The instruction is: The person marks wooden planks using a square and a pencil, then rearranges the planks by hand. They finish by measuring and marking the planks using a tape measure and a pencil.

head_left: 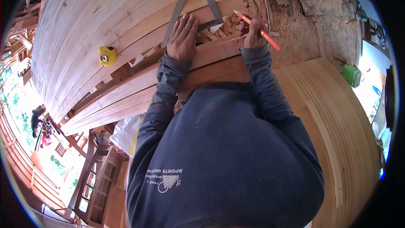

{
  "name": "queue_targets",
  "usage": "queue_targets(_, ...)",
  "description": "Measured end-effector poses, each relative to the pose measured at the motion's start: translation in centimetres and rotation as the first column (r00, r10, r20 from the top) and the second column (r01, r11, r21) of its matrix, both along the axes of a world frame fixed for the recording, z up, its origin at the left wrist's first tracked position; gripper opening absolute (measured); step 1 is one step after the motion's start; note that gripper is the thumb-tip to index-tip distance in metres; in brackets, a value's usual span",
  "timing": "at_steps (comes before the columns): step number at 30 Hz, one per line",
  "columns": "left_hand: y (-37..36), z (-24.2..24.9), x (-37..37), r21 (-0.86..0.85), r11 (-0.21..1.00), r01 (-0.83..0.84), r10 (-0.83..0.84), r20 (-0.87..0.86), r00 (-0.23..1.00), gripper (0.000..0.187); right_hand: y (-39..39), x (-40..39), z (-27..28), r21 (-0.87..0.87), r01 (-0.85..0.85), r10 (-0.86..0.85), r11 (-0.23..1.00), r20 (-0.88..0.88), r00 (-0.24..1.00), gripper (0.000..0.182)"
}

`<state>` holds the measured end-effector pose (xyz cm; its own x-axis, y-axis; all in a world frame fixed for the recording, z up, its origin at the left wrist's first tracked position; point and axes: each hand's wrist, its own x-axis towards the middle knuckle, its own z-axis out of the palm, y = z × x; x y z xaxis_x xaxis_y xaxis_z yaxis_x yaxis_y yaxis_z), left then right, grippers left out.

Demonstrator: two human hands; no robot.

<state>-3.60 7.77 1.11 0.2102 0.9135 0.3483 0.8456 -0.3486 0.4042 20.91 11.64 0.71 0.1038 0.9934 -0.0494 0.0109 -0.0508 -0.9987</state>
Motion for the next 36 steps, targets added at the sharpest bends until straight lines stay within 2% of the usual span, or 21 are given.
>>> queue_targets(6,0.0,-0.4,-0.1,0.007,1.000,0.016,-0.016,-0.005,1.000,0.043,0.0,0.2,0.5,0.002,0.007,-0.007,1.000,0.016,1.000,0.074)
queue_targets(7,0.0,-0.6,-0.1,0.010,1.000,0.021,-0.021,-0.008,1.000,0.043,0.0,0.2,0.1,-0.004,0.036,-0.036,0.999,0.004,0.999,0.069)
queue_targets(9,-0.3,-1.9,-0.3,0.040,0.998,0.048,-0.049,0.027,0.998,0.045,-0.4,0.5,-1.7,-0.012,0.053,-0.053,0.999,-0.042,0.998,0.060)
queue_targets(10,-0.5,-2.7,-0.5,0.067,0.996,0.061,-0.064,0.051,0.997,0.046,-0.4,0.9,-2.5,-0.006,0.067,-0.067,0.998,-0.090,0.994,0.064)
queue_targets(12,-0.5,-2.4,-1.2,0.075,0.994,0.084,-0.091,0.103,0.991,0.048,-0.2,1.3,-4.9,0.083,0.107,-0.108,0.991,-0.002,0.994,0.064)
queue_targets(13,-0.8,-1.6,-1.1,0.020,0.996,0.086,-0.085,-0.028,0.996,0.050,-0.1,1.6,-6.1,0.128,0.127,-0.133,0.984,0.042,0.990,0.064)
queue_targets(14,-0.8,-3.3,-0.9,0.032,0.998,0.059,-0.056,-0.087,0.995,0.052,0.7,1.1,-5.2,0.176,0.159,-0.161,0.971,-0.005,0.987,0.061)
queue_targets(15,-0.6,-3.4,-1.0,0.057,0.995,0.081,-0.081,0.008,0.997,0.055,1.2,0.6,-4.4,0.235,0.156,-0.166,0.959,0.025,0.986,0.058)
queue_targets(17,-1.1,-4.5,-1.6,0.098,0.992,0.079,-0.081,0.020,0.997,0.057,1.4,0.7,-3.8,0.279,0.073,-0.112,0.957,0.127,0.986,0.061)
queue_targets(19,-1.4,-4.4,-1.4,0.103,0.992,0.071,-0.074,0.023,0.997,0.057,1.7,0.9,-4.6,0.242,0.071,-0.109,0.968,0.148,0.983,0.064)
queue_targets(21,-1.3,-3.3,-1.6,0.129,0.990,0.064,-0.064,-0.006,0.998,0.058,1.7,1.3,-3.9,0.139,0.012,-0.036,0.990,0.166,0.986,0.064)
queue_targets(25,-1.4,-2.8,-1.7,0.117,0.992,0.051,-0.061,0.083,0.995,0.063,1.1,-1.5,-0.6,0.171,0.060,-0.084,0.983,0.137,0.987,0.067)
queue_targets(26,-1.4,-2.9,-1.2,0.109,0.994,-0.002,-0.003,0.047,0.999,0.065,1.0,-1.6,-0.2,0.168,0.052,-0.076,0.984,0.140,0.987,0.068)
queue_targets(29,-1.7,-2.6,-0.7,0.086,0.996,-0.035,0.030,0.061,0.998,0.064,1.3,-1.0,-0.5,0.163,0.035,-0.059,0.986,0.148,0.987,0.071)
queue_targets(32,-1.8,-1.9,-0.7,0.148,0.987,-0.059,0.060,-0.005,0.998,0.063,2.4,0.2,-3.7,0.120,0.007,-0.013,0.993,0.053,0.998,0.071)
queue_targets(34,-1.8,-2.5,-1.2,0.101,0.994,-0.032,0.038,-0.066,0.997,0.064,2.1,-0.1,-4.8,0.054,0.006,-0.005,0.999,-0.009,1.000,0.066)
queue_targets(36,-1.2,-3.3,-0.4,-0.011,0.996,-0.091,0.084,-0.297,0.951,0.063,1.5,-0.6,-5.1,-0.013,0.033,-0.033,0.999,-0.022,0.999,0.061)
